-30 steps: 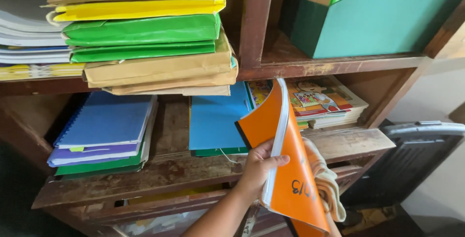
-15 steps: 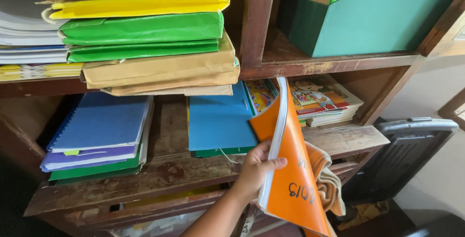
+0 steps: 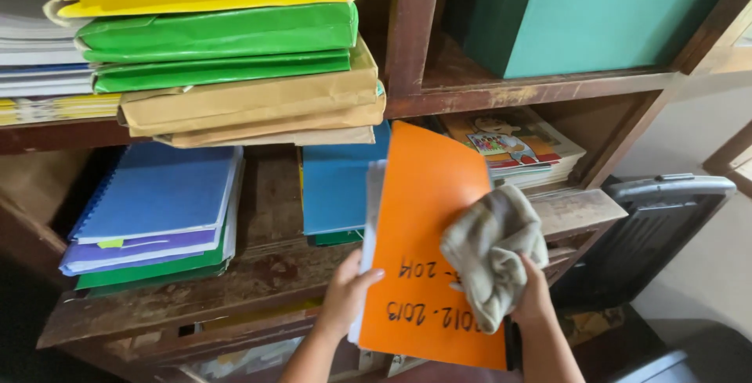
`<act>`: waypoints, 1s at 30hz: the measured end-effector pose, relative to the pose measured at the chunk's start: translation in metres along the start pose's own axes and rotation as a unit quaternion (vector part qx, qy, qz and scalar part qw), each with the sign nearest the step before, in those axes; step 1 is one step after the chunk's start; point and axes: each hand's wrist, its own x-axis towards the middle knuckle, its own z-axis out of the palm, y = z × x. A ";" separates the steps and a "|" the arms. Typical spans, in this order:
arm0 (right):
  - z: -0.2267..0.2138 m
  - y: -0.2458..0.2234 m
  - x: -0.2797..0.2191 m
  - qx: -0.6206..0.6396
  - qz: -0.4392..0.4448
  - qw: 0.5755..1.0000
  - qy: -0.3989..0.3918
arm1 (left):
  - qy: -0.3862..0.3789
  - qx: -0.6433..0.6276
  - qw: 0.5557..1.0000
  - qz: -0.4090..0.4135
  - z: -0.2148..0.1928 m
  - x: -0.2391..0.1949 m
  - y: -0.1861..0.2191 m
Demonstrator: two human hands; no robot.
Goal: Wipe dust off various folders and files on a wooden shelf using a cloth.
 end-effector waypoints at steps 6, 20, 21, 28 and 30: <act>0.042 0.000 0.005 -0.075 -0.015 0.997 0.000 | 0.062 -0.025 0.995 0.073 -0.043 -0.025 -0.003; 0.210 -0.037 -0.028 -0.515 -0.384 0.760 -0.099 | 0.261 0.144 0.953 -0.042 -0.049 0.015 -0.018; 0.224 -0.041 -0.052 -0.535 -0.385 0.745 -0.103 | 0.227 0.121 0.966 -0.020 -0.044 0.012 -0.012; 0.196 0.047 -0.022 -0.808 -0.270 0.473 -0.227 | 0.247 0.242 0.938 -0.032 -0.067 0.015 -0.040; 0.198 0.046 -0.010 -0.795 -0.294 0.454 -0.276 | 0.269 0.248 0.931 0.010 -0.085 0.025 -0.070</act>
